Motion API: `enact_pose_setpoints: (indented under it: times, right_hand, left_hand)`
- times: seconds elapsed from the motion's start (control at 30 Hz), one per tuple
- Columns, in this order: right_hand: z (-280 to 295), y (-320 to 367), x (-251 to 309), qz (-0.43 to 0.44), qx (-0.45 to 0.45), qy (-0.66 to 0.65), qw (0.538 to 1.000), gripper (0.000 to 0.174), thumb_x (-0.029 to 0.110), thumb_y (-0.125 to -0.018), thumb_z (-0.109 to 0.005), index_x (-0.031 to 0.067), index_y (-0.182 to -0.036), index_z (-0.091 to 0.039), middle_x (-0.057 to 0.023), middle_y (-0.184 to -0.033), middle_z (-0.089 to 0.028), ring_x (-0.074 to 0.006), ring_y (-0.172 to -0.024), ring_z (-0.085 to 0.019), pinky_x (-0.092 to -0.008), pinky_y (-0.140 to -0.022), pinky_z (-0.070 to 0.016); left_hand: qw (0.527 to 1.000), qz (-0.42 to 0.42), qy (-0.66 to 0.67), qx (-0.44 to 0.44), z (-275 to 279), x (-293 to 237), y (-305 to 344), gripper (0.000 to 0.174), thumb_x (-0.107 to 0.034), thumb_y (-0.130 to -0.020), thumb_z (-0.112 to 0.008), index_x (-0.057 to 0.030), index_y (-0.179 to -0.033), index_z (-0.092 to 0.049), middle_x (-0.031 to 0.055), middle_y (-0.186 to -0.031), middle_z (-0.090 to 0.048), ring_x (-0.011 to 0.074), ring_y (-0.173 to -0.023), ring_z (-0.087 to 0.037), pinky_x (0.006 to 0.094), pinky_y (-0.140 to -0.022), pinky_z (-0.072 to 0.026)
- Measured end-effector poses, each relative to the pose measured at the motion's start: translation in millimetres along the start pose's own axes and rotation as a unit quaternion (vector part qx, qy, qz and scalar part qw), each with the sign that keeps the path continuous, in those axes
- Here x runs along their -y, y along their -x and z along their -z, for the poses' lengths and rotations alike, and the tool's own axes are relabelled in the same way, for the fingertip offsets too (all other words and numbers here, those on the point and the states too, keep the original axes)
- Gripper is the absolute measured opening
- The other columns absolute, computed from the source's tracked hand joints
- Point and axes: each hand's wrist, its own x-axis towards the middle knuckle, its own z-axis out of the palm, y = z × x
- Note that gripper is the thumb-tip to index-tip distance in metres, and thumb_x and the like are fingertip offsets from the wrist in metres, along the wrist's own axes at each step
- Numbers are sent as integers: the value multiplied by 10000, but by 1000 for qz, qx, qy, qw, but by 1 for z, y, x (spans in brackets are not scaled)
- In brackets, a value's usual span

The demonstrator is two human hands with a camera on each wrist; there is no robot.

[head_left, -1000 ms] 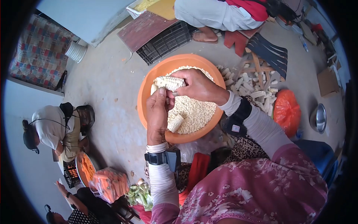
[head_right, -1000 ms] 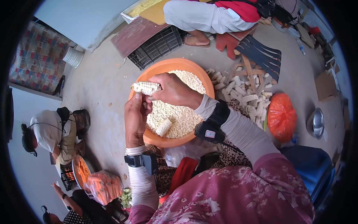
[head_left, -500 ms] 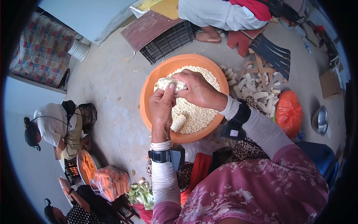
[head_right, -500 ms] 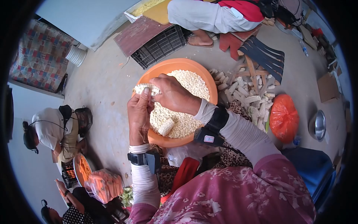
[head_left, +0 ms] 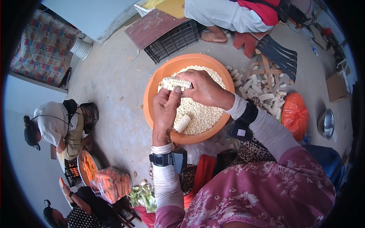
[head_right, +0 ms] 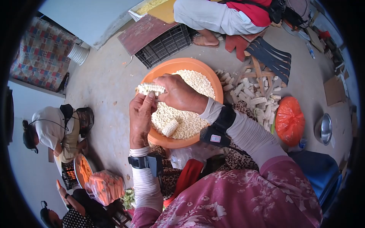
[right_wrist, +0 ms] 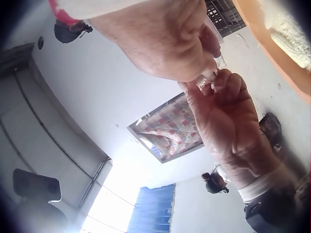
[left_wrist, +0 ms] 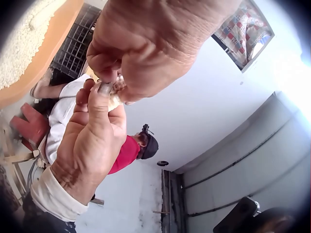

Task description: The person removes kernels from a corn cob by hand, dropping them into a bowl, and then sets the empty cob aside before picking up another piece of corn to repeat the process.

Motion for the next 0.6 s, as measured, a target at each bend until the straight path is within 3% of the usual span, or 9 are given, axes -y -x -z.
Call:
enact_pose_setpoints:
  times: [0.13, 0.2, 0.33, 0.4, 0.6]
  right_hand:
    - [1, 0, 0, -14, -2, 6, 1000, 407, 43, -697, -661, -86, -1069, -558, -222, -1007, -610, -316, -963, -604, -360, -811, -470]
    - [3, -2, 3, -21, -1, 5, 1000, 417, 41, -704, -667, -88, -1084, -553, -221, -1000, -611, -305, -960, -607, -359, -812, -470]
    - [4, 1, 9, -43, -3, -4, 999, 422, 37, -707, -669, -90, -1091, -546, -224, -1004, -605, -316, -968, -600, -361, -816, -468]
    - [2, 1, 5, -27, -8, 21, 999, 430, 34, -715, -662, -85, -1109, -537, -226, -1018, -598, -331, -978, -592, -369, -824, -466]
    - [-2, 1, -5, 14, -21, 51, 998, 412, 19, -725, -639, -82, -1110, -531, -230, -1032, -593, -339, -983, -586, -372, -836, -461]
  left_hand:
    - [1000, -19, -5, 12, -2, 0, 2, 237, -231, -899, -591, 2, -858, -575, -24, -672, -512, 41, -582, -404, 204, -511, -330]
    - [997, -12, 71, 25, -5, -6, 2, 170, -163, -887, -599, -9, -959, -600, -19, -769, -569, 45, -620, -438, 180, -565, -366]
    - [998, 0, 65, 21, -13, -12, 3, 213, -158, -876, -616, -4, -1021, -596, -17, -803, -581, 42, -644, -454, 175, -589, -380]
    - [998, 26, 58, 1, -14, -8, 1, 249, -141, -859, -641, 6, -1051, -580, 31, -913, -630, 87, -802, -561, 221, -706, -446]
    - [1000, -19, 23, -6, -18, -1, -3, 226, -126, -867, -628, 5, -1046, -583, 34, -901, -635, 81, -802, -564, 224, -707, -453]
